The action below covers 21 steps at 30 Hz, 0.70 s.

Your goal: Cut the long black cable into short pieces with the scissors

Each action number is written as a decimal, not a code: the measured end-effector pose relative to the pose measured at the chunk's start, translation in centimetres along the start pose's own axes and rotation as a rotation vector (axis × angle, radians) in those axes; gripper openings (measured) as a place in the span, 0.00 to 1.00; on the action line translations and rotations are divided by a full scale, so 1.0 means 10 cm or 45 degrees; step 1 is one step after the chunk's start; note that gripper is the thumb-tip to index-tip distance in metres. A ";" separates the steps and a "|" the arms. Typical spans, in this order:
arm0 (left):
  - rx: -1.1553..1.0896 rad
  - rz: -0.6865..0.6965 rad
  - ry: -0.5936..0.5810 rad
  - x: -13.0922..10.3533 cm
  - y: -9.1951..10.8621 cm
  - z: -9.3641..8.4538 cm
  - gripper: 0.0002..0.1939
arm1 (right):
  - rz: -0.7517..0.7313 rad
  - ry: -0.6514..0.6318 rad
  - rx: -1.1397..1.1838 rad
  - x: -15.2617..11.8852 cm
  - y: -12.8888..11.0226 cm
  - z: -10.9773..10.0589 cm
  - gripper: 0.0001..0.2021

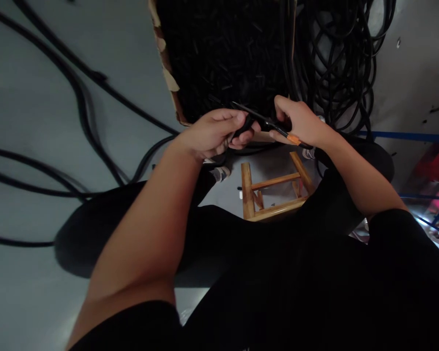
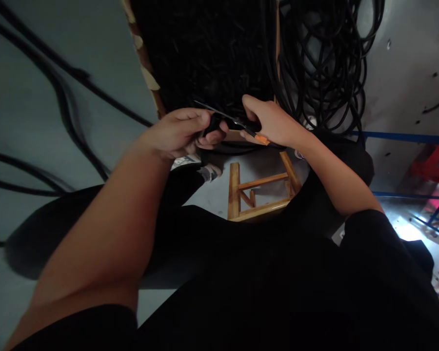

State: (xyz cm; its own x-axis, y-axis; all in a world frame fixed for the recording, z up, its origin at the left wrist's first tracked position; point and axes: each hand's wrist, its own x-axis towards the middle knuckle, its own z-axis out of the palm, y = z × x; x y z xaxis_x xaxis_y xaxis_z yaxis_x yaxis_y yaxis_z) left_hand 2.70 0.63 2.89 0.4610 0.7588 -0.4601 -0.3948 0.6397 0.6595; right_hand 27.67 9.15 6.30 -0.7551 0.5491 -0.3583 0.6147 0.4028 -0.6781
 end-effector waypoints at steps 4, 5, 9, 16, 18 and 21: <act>0.008 0.158 0.240 0.08 -0.07 -0.19 0.26 | 0.086 0.014 -0.103 -0.02 0.07 -0.05 0.15; 0.007 0.220 0.338 0.12 -0.09 -0.23 0.21 | 0.116 0.017 -0.135 -0.02 0.07 -0.05 0.15; -0.023 0.352 0.551 0.23 -0.14 -0.35 0.16 | 0.199 -0.004 -0.327 -0.02 -0.03 -0.06 0.18; 0.029 0.321 0.660 0.27 -0.13 -0.26 0.13 | 0.232 -0.028 -0.380 0.09 -0.35 -0.06 0.18; 0.076 0.322 0.660 0.26 -0.11 -0.21 0.14 | 0.247 -0.007 -0.361 0.09 -0.39 -0.08 0.17; 0.156 0.302 0.628 0.22 -0.09 -0.17 0.16 | 0.264 0.020 -0.341 0.09 -0.39 -0.08 0.16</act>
State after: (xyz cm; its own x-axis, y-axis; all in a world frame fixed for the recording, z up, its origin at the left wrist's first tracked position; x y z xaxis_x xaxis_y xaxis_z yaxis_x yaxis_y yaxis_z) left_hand 2.67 1.92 0.26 -0.0674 0.8663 -0.4949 -0.3332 0.4480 0.8296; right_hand 24.77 8.64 9.13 -0.6053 0.6499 -0.4597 0.7946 0.4584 -0.3982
